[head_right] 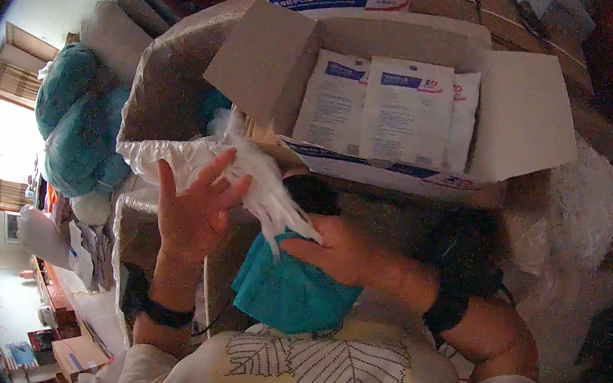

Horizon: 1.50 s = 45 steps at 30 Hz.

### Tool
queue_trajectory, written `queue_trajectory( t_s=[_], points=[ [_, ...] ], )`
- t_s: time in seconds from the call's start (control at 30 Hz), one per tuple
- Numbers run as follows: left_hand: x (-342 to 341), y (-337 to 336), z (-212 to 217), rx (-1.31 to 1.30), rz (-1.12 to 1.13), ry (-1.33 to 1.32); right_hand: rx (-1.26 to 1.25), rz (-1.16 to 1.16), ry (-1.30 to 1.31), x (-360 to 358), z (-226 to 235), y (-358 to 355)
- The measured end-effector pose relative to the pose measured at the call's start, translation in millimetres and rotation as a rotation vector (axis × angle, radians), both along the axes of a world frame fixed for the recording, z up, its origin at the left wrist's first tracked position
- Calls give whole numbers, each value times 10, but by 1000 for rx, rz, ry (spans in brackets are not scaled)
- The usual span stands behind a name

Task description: Packing loose face masks and individual mask packets into boxes.

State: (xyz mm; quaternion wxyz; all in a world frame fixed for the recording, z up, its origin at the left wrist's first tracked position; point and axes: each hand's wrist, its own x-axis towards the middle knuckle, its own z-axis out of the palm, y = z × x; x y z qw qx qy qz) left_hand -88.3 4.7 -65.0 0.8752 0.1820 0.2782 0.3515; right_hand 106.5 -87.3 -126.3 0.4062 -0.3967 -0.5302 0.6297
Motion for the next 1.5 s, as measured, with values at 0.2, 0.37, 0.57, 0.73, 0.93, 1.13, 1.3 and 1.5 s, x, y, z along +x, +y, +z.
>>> queue_trajectory(
  t_s=[0.2,0.37,0.57,0.73,0.93,1.13,1.3,1.5],
  points=[
    [-451,-191,-507,462,-418,611,51,-67,-192,83,65,-8],
    [33,-367,-383,825,-677,822,223,-20,-539,-5,104,15],
    [287,-499,-517,968,-311,1096,171,-127,-773,-158,-103,-16],
    [269,-531,-840,933,-205,1134,11,-585,-155,-282,-269,17],
    [125,-435,-854,782,-159,1136,-416,-245,1076,121,-45,222],
    [48,-264,-533,1153,-269,1258,221,15,-643,39,166,138],
    [-131,-366,-553,1318,-403,1298,-130,667,-959,-93,436,64],
    [-4,-909,-925,1059,-440,1109,-117,673,-961,344,364,-490]
  ],
)
